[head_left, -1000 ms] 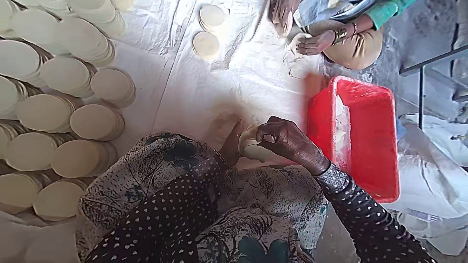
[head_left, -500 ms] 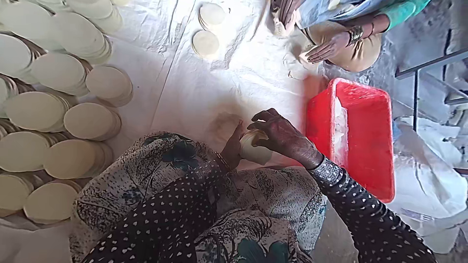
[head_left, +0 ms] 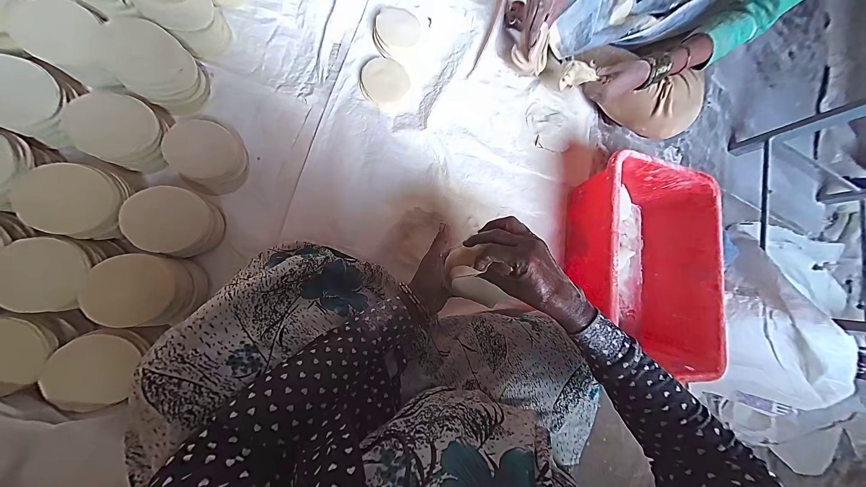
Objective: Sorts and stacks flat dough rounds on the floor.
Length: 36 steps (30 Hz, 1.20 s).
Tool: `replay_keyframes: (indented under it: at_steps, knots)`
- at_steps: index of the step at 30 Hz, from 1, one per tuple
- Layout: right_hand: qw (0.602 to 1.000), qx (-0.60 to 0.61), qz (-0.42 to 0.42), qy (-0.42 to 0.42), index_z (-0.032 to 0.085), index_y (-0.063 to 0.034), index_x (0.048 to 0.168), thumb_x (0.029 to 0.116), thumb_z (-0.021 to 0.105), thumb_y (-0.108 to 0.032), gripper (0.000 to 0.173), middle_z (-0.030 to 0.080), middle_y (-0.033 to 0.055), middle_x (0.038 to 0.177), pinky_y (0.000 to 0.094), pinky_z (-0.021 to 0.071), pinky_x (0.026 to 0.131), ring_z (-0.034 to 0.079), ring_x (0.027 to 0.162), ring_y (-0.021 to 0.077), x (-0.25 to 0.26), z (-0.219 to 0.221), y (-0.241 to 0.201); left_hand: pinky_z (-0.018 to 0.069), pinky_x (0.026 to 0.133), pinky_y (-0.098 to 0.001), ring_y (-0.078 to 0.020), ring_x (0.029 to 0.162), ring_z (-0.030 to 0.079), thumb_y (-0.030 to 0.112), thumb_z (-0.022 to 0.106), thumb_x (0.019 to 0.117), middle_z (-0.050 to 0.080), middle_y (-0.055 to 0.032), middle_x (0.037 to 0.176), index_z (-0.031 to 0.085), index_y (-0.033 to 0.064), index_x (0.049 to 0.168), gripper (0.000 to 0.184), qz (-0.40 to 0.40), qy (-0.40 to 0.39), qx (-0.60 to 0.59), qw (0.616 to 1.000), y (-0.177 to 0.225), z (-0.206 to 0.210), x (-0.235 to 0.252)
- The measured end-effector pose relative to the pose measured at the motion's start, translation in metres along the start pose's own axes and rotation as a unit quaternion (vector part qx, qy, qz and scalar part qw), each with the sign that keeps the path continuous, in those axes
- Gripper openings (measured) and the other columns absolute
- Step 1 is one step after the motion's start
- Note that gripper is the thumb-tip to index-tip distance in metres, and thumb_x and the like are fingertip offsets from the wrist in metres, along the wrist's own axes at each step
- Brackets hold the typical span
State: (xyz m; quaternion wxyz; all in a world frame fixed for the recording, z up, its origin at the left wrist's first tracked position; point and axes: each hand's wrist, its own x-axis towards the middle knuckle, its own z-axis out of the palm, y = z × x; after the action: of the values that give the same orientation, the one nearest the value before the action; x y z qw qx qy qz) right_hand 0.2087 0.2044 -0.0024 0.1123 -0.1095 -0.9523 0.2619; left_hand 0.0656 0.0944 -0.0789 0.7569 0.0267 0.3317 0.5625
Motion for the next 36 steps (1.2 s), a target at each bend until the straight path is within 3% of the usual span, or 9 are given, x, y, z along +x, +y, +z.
replay_keyframes:
  at_steps: [3, 5, 9, 12, 16, 21, 28, 33, 36]
  knots:
    - [0.998, 0.048, 0.015, 0.033, 0.075, -0.0086, 0.087, 0.0896, 0.070, -0.012, 0.006, 0.076, 0.0046, 0.108, 0.0430, 0.0501, 0.106, 0.065, 0.119, 0.0244, -0.020, -0.001, -0.007, 0.0581, 0.085, -0.0406, -0.0181, 0.100, 0.069, 0.074, 0.016, 0.1005, 0.071, -0.0068, 0.109, 0.064, 0.0142, 0.125, 0.080, 0.008, 0.008, -0.015, 1.000, 0.001, -0.003, 0.002]
    - [0.995, 0.077, 0.021, 0.056, 0.073, -0.0047, 0.089, 0.0903, 0.070, -0.007, 0.004, 0.077, 0.0060, 0.100, 0.0407, 0.0532, 0.105, 0.070, 0.110, 0.0208, -0.033, -0.001, -0.013, 0.0576, 0.087, -0.0426, -0.0196, 0.103, 0.068, 0.073, 0.020, 0.1006, 0.070, -0.0074, 0.113, 0.062, 0.0139, 0.129, 0.078, 0.013, 0.030, -0.019, 0.999, 0.001, -0.003, 0.003]
    - [0.992, 0.095, 0.041, 0.076, 0.074, -0.0018, 0.099, 0.0958, 0.066, -0.006, 0.009, 0.077, 0.0066, 0.097, 0.0235, 0.0578, 0.089, 0.072, 0.094, 0.0081, -0.048, -0.002, -0.034, 0.0543, 0.095, -0.0452, -0.0208, 0.114, 0.064, 0.072, 0.024, 0.1015, 0.066, -0.0079, 0.125, 0.056, 0.0146, 0.138, 0.075, 0.030, 0.056, -0.007, 0.998, 0.004, -0.001, 0.001]
    - [0.989, 0.125, 0.046, 0.071, 0.075, -0.0016, 0.102, 0.0964, 0.066, -0.006, 0.012, 0.076, 0.0059, 0.095, 0.0202, 0.0567, 0.085, 0.070, 0.090, 0.0055, -0.043, -0.005, -0.047, 0.0559, 0.092, -0.0422, -0.0177, 0.111, 0.066, 0.074, 0.026, 0.1002, 0.069, -0.0048, 0.122, 0.059, 0.0174, 0.136, 0.074, 0.027, 0.055, 0.008, 0.998, 0.006, 0.004, -0.007]
    - [0.990, 0.070, 0.084, 0.087, 0.076, -0.0018, 0.101, 0.0902, 0.071, -0.004, 0.012, 0.074, 0.0055, 0.088, 0.0241, 0.0563, 0.081, 0.068, 0.084, 0.0101, -0.028, 0.001, -0.036, 0.0595, 0.080, -0.0338, -0.0140, 0.093, 0.070, 0.070, 0.021, 0.1027, 0.072, -0.0050, 0.103, 0.065, 0.0137, 0.122, 0.074, 0.039, 0.030, -0.006, 0.999, 0.005, 0.007, -0.007]
    - [0.970, -0.066, 0.202, 0.122, 0.073, -0.0009, 0.107, 0.0911, 0.077, -0.020, 0.025, 0.069, 0.0110, 0.095, 0.0343, 0.0588, 0.076, 0.069, 0.083, 0.0207, -0.016, 0.017, -0.032, 0.0580, 0.088, -0.0431, -0.0204, 0.107, 0.067, 0.072, 0.021, 0.1012, 0.069, -0.0083, 0.117, 0.060, 0.0150, 0.133, 0.076, 0.029, 0.019, -0.006, 0.999, 0.001, 0.003, -0.003]
    - [0.945, -0.133, 0.285, 0.091, 0.074, -0.0037, 0.101, 0.0848, 0.083, -0.034, 0.036, 0.067, 0.0125, 0.094, 0.0459, 0.0549, 0.073, 0.066, 0.088, 0.0309, -0.013, 0.021, -0.038, 0.0559, 0.093, -0.0406, -0.0183, 0.112, 0.066, 0.067, 0.021, 0.1043, 0.068, -0.0081, 0.122, 0.059, 0.0128, 0.136, 0.073, 0.069, 0.042, -0.028, 0.996, -0.008, 0.002, 0.001]
    - [0.958, -0.111, 0.249, 0.088, 0.070, -0.0034, 0.084, 0.0819, 0.083, -0.030, 0.029, 0.065, 0.0104, 0.083, 0.0437, 0.0538, 0.067, 0.065, 0.080, 0.0287, -0.014, 0.022, -0.034, 0.0556, 0.093, -0.0386, -0.0167, 0.111, 0.065, 0.064, 0.021, 0.1055, 0.068, -0.0073, 0.121, 0.057, 0.0125, 0.137, 0.070, 0.075, 0.040, -0.033, 0.996, -0.006, 0.003, 0.001]
    - [0.969, -0.047, 0.220, 0.099, 0.068, -0.0066, 0.086, 0.0838, 0.079, -0.020, 0.017, 0.067, 0.0040, 0.075, 0.0376, 0.0542, 0.067, 0.066, 0.072, 0.0186, -0.019, 0.016, -0.041, 0.0566, 0.091, -0.0384, -0.0167, 0.108, 0.067, 0.065, 0.019, 0.1052, 0.069, -0.0071, 0.118, 0.059, 0.0125, 0.134, 0.071, 0.076, 0.031, -0.042, 0.996, -0.004, 0.002, 0.000]
